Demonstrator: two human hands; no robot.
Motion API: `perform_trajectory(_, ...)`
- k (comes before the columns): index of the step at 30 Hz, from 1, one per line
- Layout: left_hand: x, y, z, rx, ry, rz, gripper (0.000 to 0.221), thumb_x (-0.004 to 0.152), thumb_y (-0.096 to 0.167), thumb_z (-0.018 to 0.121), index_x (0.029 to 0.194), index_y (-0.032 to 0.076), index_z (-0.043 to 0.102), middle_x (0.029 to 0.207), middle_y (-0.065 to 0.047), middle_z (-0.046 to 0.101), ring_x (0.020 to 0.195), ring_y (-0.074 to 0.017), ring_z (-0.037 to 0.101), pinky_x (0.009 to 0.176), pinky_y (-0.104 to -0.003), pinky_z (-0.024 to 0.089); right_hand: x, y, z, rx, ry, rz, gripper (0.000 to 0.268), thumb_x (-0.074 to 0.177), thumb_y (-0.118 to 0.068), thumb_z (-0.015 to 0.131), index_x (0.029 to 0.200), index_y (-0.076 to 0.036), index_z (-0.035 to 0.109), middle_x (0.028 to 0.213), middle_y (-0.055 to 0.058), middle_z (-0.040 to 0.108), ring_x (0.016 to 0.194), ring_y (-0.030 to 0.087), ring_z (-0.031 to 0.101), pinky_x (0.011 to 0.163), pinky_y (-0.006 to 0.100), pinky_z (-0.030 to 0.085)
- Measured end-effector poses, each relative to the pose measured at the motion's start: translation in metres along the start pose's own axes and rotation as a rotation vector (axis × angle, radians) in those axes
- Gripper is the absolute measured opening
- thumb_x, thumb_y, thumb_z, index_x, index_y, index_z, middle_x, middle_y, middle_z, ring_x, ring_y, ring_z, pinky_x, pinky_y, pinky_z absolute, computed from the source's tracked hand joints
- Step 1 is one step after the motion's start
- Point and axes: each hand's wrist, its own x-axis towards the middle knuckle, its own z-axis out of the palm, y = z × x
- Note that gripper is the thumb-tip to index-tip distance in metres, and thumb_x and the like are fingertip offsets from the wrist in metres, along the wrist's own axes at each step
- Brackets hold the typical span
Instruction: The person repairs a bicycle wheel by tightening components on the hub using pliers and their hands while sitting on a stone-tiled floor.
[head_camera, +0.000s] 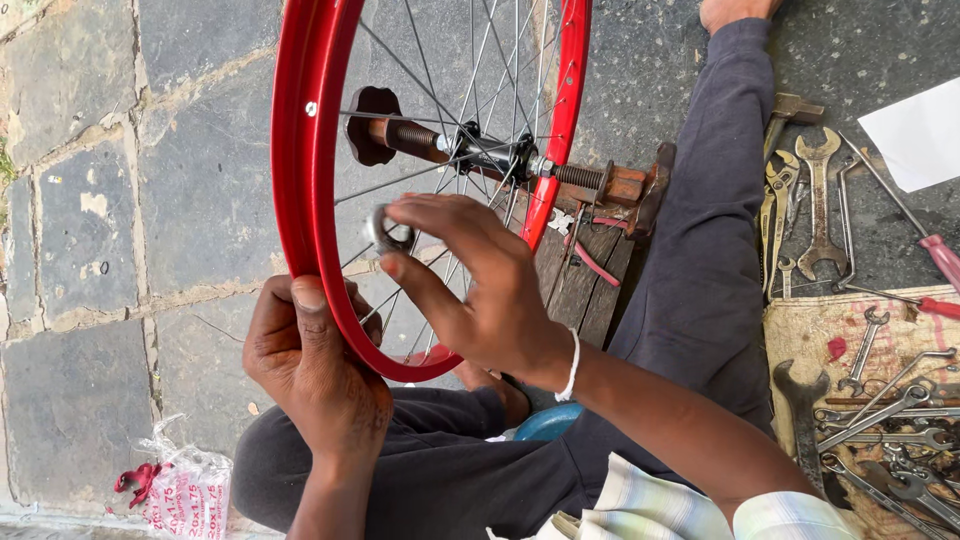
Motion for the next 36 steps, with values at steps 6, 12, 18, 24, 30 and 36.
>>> perform_trajectory(6, 0.005, 0.000, 0.005, 0.017, -0.018, 0.056, 0.030, 0.107, 0.030, 0.070, 0.114, 0.001, 0.061, 0.086, -0.005, 0.064, 0.066, -0.0037, 0.056, 0.056, -0.019, 0.045, 0.034, 0.013, -0.018, 0.387, -0.417, -0.041, 0.052, 0.091, -0.013, 0.075, 0.139, -0.006, 0.057, 0.130, 0.011, 0.069, 0.125, 0.026, 0.067, 0.113, 0.040, 0.052)
perform_trajectory(12, 0.002, 0.001, 0.004, 0.050, -0.009, 0.080, 0.032, 0.107, 0.027, 0.071, 0.117, -0.002, 0.062, 0.094, -0.006, 0.066, 0.071, -0.0056, 0.059, 0.058, -0.020, 0.047, 0.035, 0.011, 0.003, -0.131, -0.351, -0.217, 0.035, 0.089, -0.010, 0.078, 0.119, -0.002, 0.062, 0.114, 0.013, 0.071, 0.113, 0.027, 0.071, 0.105, 0.045, 0.057)
perform_trajectory(18, 0.009, 0.000, -0.007, 0.056, -0.146, 0.141, 0.033, 0.116, 0.022, 0.072, 0.118, -0.011, 0.066, 0.096, -0.008, 0.063, 0.080, -0.0090, 0.060, 0.068, -0.022, 0.049, 0.010, -0.011, 0.008, -0.220, -0.068, -0.398, 0.034, 0.086, -0.002, 0.074, 0.114, 0.004, 0.056, 0.126, 0.024, 0.060, 0.115, 0.038, 0.067, 0.103, 0.054, 0.053)
perform_trajectory(24, 0.004, 0.008, 0.002, -0.029, -0.089, -0.021, 0.037, 0.105, 0.028, 0.071, 0.123, -0.004, 0.064, 0.095, -0.006, 0.067, 0.073, -0.0065, 0.061, 0.061, -0.020, 0.047, 0.024, -0.012, -0.007, -0.020, -0.241, -0.290, 0.039, 0.088, -0.001, 0.078, 0.119, 0.006, 0.056, 0.124, 0.017, 0.061, 0.111, 0.037, 0.068, 0.094, 0.044, 0.058)
perform_trajectory(30, 0.005, 0.009, 0.004, -0.022, -0.058, -0.016, 0.034, 0.106, 0.026, 0.071, 0.121, -0.003, 0.061, 0.096, -0.007, 0.066, 0.072, -0.0063, 0.059, 0.059, -0.020, 0.046, 0.023, 0.001, -0.001, -0.130, -0.244, -0.327, 0.037, 0.093, -0.001, 0.081, 0.118, -0.001, 0.055, 0.116, 0.012, 0.065, 0.105, 0.028, 0.071, 0.087, 0.037, 0.062)
perform_trajectory(36, 0.007, 0.010, 0.006, -0.020, -0.046, -0.027, 0.038, 0.102, 0.027, 0.071, 0.121, -0.004, 0.059, 0.100, -0.009, 0.067, 0.067, -0.0056, 0.057, 0.054, -0.020, 0.047, 0.008, 0.022, 0.014, 0.124, -0.064, -0.148, 0.036, 0.100, -0.001, 0.075, 0.128, -0.003, 0.052, 0.121, 0.010, 0.067, 0.114, 0.026, 0.071, 0.103, 0.037, 0.061)
